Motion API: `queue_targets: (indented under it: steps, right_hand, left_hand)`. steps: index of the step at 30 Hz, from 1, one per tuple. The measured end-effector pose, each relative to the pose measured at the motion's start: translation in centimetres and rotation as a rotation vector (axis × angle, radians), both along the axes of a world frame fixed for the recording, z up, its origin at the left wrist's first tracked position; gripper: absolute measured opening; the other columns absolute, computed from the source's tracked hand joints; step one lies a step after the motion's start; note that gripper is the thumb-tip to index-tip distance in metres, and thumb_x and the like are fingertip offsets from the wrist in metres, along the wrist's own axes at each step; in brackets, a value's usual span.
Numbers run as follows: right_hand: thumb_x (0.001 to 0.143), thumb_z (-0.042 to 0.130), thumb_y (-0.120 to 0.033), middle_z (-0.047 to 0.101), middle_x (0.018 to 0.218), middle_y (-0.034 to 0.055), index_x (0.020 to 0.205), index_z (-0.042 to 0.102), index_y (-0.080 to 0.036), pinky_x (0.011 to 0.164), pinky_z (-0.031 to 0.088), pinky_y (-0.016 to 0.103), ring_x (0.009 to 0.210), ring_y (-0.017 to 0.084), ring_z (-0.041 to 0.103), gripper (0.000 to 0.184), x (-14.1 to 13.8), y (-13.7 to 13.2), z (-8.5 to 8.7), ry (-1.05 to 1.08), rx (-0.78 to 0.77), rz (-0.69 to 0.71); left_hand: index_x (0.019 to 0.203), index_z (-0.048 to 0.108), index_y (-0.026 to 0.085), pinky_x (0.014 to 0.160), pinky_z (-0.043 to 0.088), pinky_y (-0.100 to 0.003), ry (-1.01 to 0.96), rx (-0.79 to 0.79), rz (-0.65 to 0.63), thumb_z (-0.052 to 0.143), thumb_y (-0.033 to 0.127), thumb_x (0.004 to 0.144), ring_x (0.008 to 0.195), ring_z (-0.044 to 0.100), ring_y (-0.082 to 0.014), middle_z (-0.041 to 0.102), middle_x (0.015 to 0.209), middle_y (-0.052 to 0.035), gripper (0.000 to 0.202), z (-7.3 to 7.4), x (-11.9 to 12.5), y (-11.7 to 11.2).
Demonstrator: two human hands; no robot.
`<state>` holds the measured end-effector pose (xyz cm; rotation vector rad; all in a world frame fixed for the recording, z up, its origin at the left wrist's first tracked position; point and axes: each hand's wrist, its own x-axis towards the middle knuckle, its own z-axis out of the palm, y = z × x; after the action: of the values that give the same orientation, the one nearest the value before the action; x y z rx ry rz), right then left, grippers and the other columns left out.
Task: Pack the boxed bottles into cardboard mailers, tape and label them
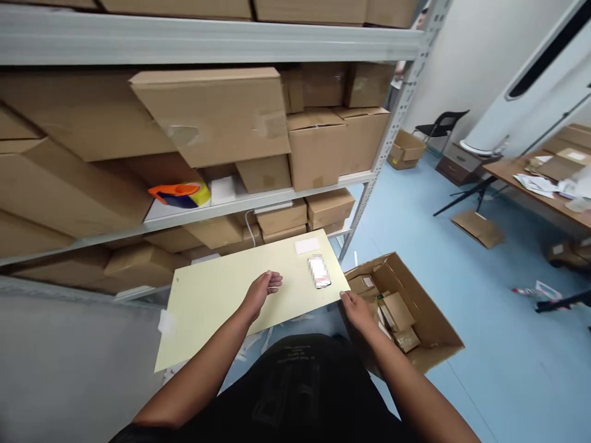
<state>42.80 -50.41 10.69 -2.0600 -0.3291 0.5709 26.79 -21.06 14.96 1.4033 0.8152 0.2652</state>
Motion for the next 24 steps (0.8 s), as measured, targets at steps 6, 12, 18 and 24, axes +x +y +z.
queue_targets:
  steps: [6,12,18,24]
  right_hand:
    - [0.084,0.053,-0.069,0.076,0.083,0.0055,0.082,0.073,-0.02,0.084,0.053,0.039,0.087,0.028,0.069,0.053,3.2,3.6,-1.5,0.1,0.008,0.337]
    - [0.083,0.052,-0.07,0.078,0.095,0.0079,0.089,0.074,-0.021,0.079,0.056,0.039,0.092,0.028,0.072,0.053,5.8,7.0,-2.9,0.216,-0.036,0.564]
    - [0.086,0.052,-0.072,0.078,0.109,0.0125,0.094,0.073,-0.02,0.081,0.056,0.039,0.099,0.029,0.073,0.057,1.9,11.1,-1.7,0.263,-0.099,0.778]
    - [0.087,0.052,-0.073,0.079,0.106,0.0123,0.094,0.073,-0.02,0.082,0.058,0.039,0.1,0.029,0.074,0.058,-8.5,14.6,0.3,0.218,-0.053,1.045]
  left_hand:
    - [0.103,0.07,0.016,0.086,0.056,-0.041,0.039,-0.023,0.314,0.054,0.077,0.084,0.1,0.072,-0.0275,0.076,0.112,-0.0169,0.066,-0.9,-4.4,-2.1]
    - [0.101,0.069,0.016,0.083,0.056,-0.041,0.085,-0.04,0.612,0.054,0.079,0.083,0.099,0.072,-0.0277,0.076,0.11,-0.0162,0.067,-1.8,-8.0,-8.1]
    - [0.104,0.069,0.016,0.086,0.055,-0.042,0.039,-0.049,0.864,0.055,0.079,0.081,0.1,0.071,-0.0283,0.075,0.113,-0.0159,0.069,-1.7,-14.4,-13.8]
    - [0.107,0.069,0.017,0.087,0.055,-0.042,-0.016,-0.005,1.126,0.054,0.081,0.082,0.102,0.07,-0.0277,0.075,0.115,-0.0154,0.071,-1.1,-25.4,-19.2]
